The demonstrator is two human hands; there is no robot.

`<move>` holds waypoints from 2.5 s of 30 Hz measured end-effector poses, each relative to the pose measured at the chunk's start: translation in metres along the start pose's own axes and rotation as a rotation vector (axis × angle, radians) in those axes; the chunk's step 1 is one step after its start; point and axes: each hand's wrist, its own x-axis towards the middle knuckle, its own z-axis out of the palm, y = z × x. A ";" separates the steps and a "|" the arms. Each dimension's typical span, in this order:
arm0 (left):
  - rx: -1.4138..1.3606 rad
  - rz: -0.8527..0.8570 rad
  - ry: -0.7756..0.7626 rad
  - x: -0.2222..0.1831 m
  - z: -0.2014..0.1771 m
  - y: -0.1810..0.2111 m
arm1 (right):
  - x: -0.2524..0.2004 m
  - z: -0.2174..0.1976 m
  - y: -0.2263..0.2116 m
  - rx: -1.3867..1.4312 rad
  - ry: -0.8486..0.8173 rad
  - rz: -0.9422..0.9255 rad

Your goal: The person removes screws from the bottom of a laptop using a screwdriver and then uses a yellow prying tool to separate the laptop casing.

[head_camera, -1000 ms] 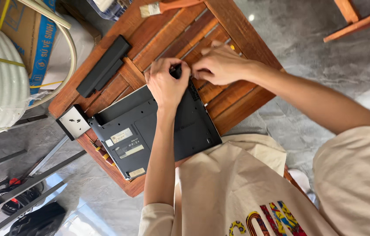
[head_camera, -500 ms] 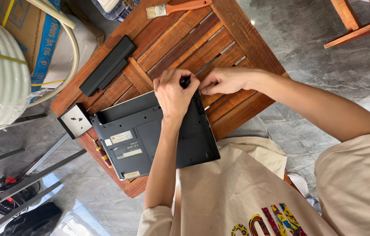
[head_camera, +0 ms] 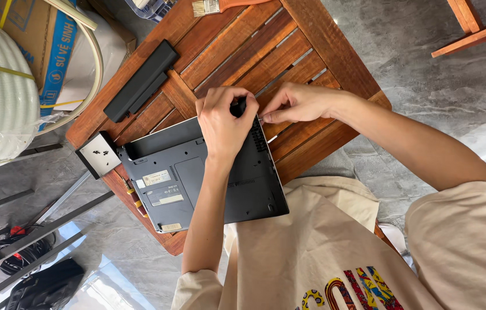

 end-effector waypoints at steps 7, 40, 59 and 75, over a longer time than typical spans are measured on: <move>-0.031 0.063 -0.113 -0.012 -0.028 0.017 | 0.011 0.004 0.028 0.013 0.042 0.026; 0.134 -0.301 -0.385 -0.036 -0.009 0.007 | 0.007 0.021 0.013 -0.429 0.057 0.205; 0.071 -0.195 -0.285 -0.041 -0.028 0.021 | -0.044 0.043 0.019 -0.518 0.182 -0.035; 0.041 -0.094 -0.304 -0.049 -0.018 -0.010 | -0.037 0.069 0.026 -0.211 0.296 0.108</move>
